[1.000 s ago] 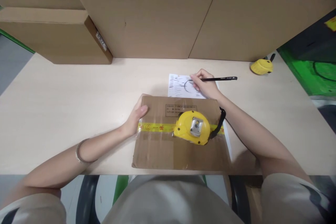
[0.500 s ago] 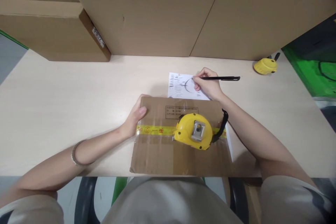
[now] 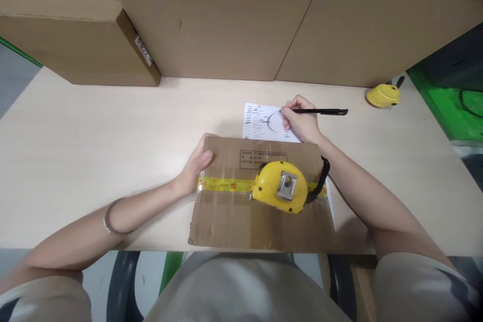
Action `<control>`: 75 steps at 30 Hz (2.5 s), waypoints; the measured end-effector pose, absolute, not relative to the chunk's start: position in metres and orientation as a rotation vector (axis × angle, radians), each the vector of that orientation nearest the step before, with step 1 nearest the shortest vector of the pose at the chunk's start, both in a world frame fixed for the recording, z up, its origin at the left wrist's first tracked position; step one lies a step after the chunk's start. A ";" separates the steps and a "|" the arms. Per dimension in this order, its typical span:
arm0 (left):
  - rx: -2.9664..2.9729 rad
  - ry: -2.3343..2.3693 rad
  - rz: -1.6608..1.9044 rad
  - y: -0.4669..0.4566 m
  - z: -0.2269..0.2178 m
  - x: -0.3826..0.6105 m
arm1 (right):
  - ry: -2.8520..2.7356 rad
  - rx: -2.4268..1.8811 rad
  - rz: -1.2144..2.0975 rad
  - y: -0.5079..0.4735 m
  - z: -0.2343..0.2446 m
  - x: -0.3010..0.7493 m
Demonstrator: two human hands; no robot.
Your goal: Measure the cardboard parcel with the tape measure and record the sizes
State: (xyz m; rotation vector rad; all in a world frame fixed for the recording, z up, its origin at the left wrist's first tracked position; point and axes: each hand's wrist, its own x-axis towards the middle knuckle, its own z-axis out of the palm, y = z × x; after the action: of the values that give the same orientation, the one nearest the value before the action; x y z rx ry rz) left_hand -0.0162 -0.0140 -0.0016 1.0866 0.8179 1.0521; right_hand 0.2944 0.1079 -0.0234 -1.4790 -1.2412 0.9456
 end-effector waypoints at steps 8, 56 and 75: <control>1.073 0.810 1.062 -0.014 -0.003 -0.016 | -1.253 -1.489 0.916 0.108 -0.026 0.295; 1.058 0.806 1.044 -0.014 -0.002 -0.016 | -1.536 -1.432 1.106 0.101 -0.013 0.295; 1.054 0.801 1.044 -0.014 -0.003 -0.016 | -1.650 -1.415 1.123 0.100 -0.011 0.297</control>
State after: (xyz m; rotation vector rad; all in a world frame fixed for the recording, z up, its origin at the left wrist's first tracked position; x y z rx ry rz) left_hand -0.0158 -0.0138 -0.0028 1.0535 0.8010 1.0442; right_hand 0.2971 0.1003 -0.0105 -1.4150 -1.6499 1.1227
